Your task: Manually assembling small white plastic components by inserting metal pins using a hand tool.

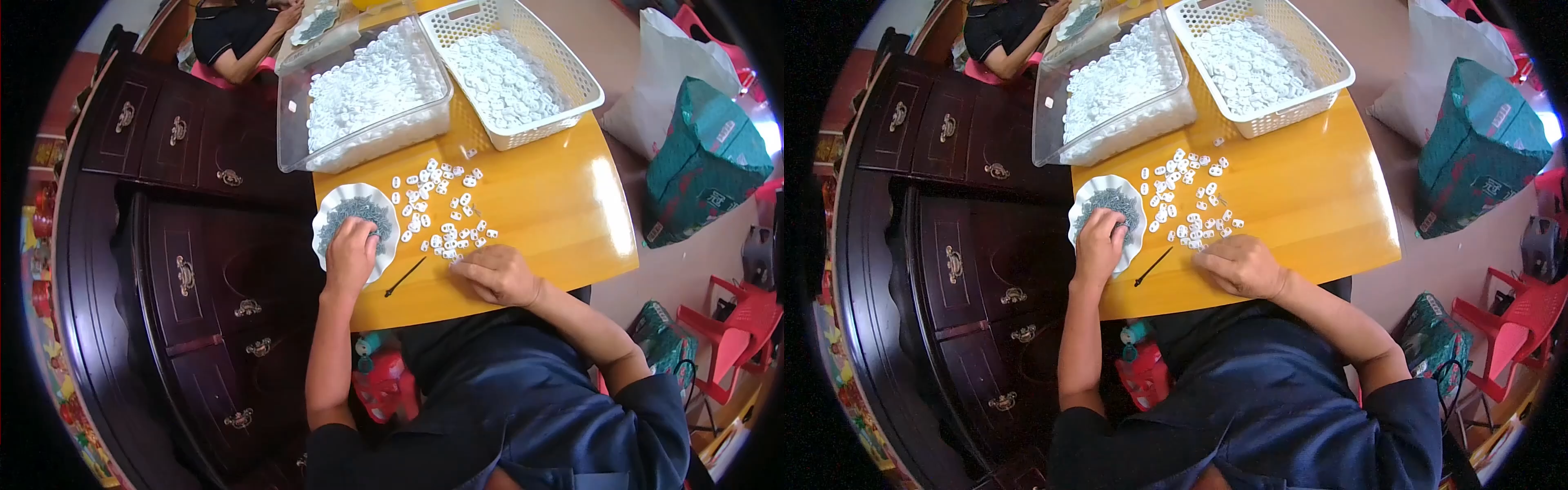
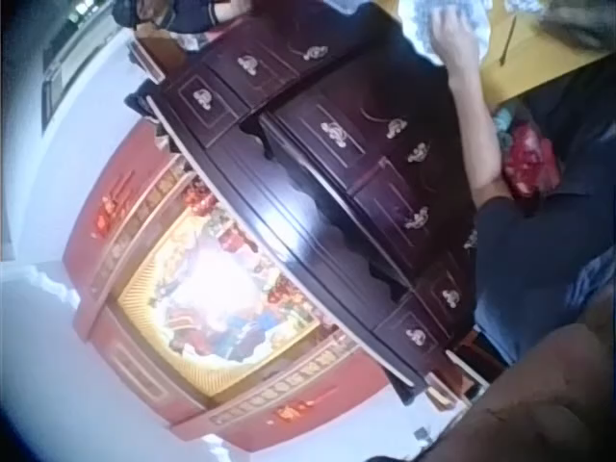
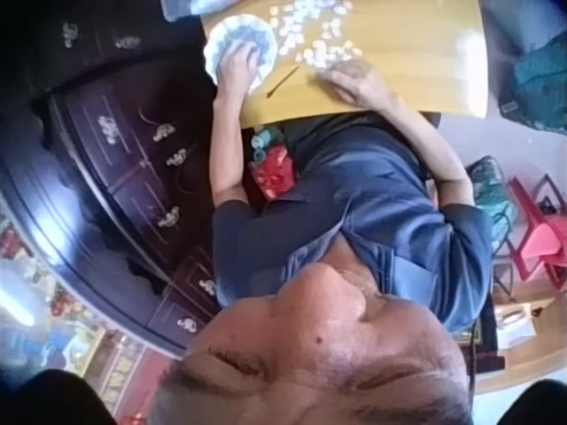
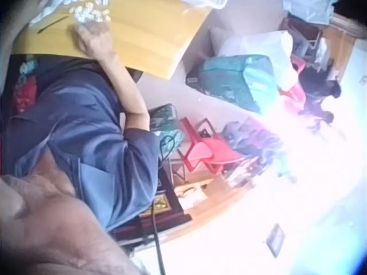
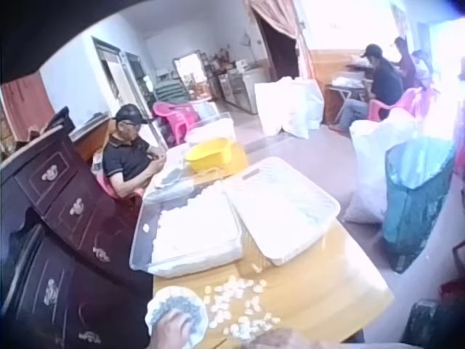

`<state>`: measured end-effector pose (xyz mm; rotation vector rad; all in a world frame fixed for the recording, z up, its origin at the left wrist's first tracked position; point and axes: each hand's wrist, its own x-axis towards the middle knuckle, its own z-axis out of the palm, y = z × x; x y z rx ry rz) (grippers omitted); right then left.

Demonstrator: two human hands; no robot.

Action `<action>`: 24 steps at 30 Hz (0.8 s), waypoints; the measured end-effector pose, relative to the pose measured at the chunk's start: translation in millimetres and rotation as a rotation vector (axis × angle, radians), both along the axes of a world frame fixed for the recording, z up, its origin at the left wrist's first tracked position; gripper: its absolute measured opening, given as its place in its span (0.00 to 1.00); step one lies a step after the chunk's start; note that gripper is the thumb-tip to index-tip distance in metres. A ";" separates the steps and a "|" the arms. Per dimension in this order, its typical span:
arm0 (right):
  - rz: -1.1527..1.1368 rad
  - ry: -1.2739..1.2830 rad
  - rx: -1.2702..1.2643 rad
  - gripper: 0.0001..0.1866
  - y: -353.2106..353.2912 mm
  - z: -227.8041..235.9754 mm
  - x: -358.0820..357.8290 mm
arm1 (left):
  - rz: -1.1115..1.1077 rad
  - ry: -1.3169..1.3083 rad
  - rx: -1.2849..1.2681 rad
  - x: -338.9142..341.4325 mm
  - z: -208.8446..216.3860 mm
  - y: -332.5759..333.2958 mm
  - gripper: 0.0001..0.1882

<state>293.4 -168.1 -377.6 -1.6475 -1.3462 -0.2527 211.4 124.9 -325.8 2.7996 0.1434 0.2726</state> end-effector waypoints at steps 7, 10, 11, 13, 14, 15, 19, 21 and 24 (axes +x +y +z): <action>-0.053 0.032 0.032 0.15 -0.4 5.2 1.4 | 0.021 -0.040 -0.002 -2.7 1.6 -2.8 0.06; -0.051 0.051 0.041 0.15 -0.2 4.8 1.4 | 0.043 -0.048 0.010 -3.8 3.6 -3.3 0.06; -0.054 0.053 0.045 0.15 0.2 4.4 1.1 | 0.043 -0.046 0.011 -4.8 4.7 -3.1 0.06; -0.057 0.057 0.049 0.15 0.9 4.0 0.8 | 0.065 -0.081 -0.031 -4.8 11.2 -4.7 0.05; -0.058 0.056 0.038 0.15 0.8 4.4 0.8 | 0.064 -0.079 -0.031 -3.5 16.1 -7.6 0.05; -0.059 0.054 0.027 0.15 0.8 4.6 1.0 | 0.069 -0.099 -0.090 -2.1 21.1 -12.2 0.05; -0.046 0.051 0.016 0.15 0.6 5.6 1.1 | -0.037 -0.161 -0.148 14.9 30.3 -36.9 0.05; -0.047 0.039 -0.003 0.15 -0.6 5.5 2.4 | -0.088 -0.144 -0.163 28.5 28.7 -53.9 0.05; -0.051 0.046 -0.014 0.14 -0.9 4.7 2.4 | -0.147 -0.132 -0.099 47.1 22.8 -72.3 0.06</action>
